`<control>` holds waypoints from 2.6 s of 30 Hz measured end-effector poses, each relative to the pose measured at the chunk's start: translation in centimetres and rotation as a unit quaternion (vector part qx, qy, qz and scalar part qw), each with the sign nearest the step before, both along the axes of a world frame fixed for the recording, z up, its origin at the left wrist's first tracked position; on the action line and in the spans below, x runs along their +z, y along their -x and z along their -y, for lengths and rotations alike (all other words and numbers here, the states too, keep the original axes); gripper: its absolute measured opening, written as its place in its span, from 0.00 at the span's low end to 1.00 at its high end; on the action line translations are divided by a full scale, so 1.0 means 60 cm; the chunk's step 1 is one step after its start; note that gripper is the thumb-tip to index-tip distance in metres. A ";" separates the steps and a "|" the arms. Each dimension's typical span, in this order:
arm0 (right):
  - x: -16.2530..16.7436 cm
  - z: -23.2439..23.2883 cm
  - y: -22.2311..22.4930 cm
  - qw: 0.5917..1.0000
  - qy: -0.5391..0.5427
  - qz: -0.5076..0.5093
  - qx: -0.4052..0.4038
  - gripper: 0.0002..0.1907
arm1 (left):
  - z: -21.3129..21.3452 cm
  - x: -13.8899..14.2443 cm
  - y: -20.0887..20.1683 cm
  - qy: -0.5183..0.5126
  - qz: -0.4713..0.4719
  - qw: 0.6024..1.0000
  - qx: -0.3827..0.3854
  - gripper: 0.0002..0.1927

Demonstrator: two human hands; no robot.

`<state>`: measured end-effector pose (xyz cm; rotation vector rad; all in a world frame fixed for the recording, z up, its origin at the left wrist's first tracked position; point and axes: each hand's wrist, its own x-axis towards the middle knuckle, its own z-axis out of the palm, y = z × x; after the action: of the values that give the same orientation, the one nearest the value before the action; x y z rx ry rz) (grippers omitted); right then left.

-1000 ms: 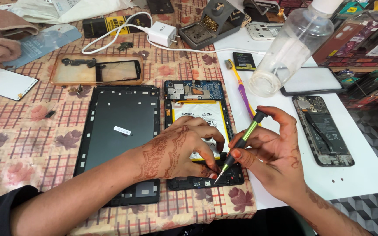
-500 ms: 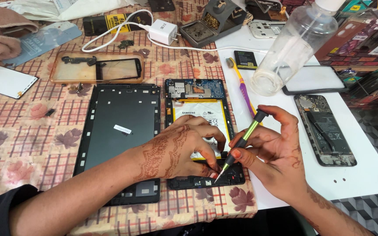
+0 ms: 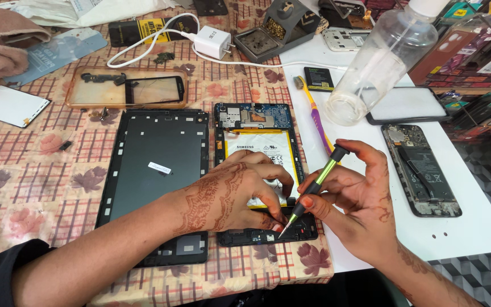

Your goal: The person uses a screwdriver to remove and reinsert screws from a disassembled Samsung tablet. They manipulate the back cover and internal components, then reassemble the device by aligning the back cover and securing it with screws.

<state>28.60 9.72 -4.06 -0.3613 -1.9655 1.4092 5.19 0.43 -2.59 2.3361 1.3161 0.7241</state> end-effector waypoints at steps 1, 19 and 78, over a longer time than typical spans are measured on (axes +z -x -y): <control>0.000 0.000 0.000 1.000 0.000 -0.003 0.002 0.44 | 0.000 0.000 0.000 0.002 0.001 1.000 -0.001 0.06; -0.023 0.007 -0.021 0.986 -0.159 -0.049 0.026 0.43 | -0.001 0.000 -0.001 0.017 0.004 1.000 0.006 0.07; -0.053 0.019 -0.011 0.965 -0.108 -0.176 0.161 0.33 | -0.011 -0.001 0.026 -0.019 0.000 0.996 -0.090 0.13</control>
<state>29.26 8.59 -7.22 0.3050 -1.9059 1.3219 3.61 1.06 -2.68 2.4454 1.0825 0.6987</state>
